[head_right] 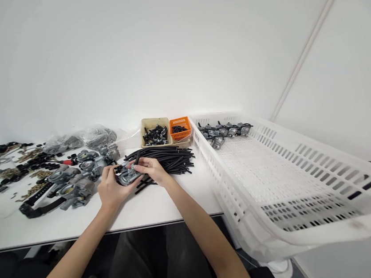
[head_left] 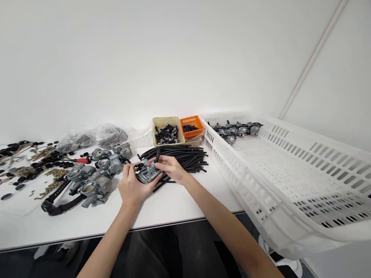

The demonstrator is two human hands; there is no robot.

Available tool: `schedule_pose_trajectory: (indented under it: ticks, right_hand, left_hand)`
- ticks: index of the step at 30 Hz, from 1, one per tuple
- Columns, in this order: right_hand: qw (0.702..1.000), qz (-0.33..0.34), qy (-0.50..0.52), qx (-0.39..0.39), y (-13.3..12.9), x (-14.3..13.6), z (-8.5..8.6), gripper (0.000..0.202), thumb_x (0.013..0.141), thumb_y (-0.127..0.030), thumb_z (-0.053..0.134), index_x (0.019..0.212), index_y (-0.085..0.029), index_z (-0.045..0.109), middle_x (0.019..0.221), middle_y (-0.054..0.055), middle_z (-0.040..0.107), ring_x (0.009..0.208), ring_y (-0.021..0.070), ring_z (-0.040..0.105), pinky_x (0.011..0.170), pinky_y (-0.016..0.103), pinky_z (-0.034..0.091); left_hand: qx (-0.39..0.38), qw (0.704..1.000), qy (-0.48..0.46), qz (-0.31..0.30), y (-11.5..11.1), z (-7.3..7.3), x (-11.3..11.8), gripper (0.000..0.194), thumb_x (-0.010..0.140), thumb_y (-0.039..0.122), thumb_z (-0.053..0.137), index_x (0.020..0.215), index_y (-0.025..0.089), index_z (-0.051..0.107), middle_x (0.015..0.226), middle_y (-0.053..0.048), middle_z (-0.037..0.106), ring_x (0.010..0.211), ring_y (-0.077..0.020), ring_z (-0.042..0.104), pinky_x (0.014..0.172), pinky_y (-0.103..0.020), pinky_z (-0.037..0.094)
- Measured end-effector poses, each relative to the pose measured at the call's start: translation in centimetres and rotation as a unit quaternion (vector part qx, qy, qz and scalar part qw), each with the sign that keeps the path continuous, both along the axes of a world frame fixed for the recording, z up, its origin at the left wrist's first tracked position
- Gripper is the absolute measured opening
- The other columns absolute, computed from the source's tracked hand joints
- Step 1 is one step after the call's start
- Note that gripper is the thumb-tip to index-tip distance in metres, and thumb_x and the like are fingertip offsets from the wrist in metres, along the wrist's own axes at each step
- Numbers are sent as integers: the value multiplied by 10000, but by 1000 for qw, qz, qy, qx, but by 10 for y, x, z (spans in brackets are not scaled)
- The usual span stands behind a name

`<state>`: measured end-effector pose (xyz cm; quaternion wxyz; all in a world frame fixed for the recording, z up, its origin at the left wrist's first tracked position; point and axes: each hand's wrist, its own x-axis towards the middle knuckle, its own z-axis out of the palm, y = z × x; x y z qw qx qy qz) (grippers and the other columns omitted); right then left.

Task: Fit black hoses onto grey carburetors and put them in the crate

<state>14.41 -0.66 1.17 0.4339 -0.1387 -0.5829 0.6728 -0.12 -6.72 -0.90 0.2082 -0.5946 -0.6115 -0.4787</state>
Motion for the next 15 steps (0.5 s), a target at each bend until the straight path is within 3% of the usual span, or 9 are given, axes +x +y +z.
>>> schedule_pose_trajectory:
  ticks: [4, 15]
  right_hand:
    - [1000, 13, 7, -13, 0, 2, 0, 351, 675, -332, 773, 974, -165, 694, 953, 62, 725, 912, 188, 657, 909, 334, 475]
    - [997, -70, -11, 13, 0, -4, -1, 375, 539, -361, 850, 787, -168, 644, 849, 42, 723, 877, 194, 660, 863, 354, 505]
  left_hand:
    - [2, 1000, 0, -5, 1, 0, -1, 666, 588, 689, 667, 979, 162, 549, 943, -88, 615, 749, -239, 651, 596, -305, 485]
    - [-5, 1000, 14, -7, -1, 0, -1, 660, 597, 690, 655, 987, 170, 538, 940, -73, 613, 738, -228, 651, 574, -293, 471]
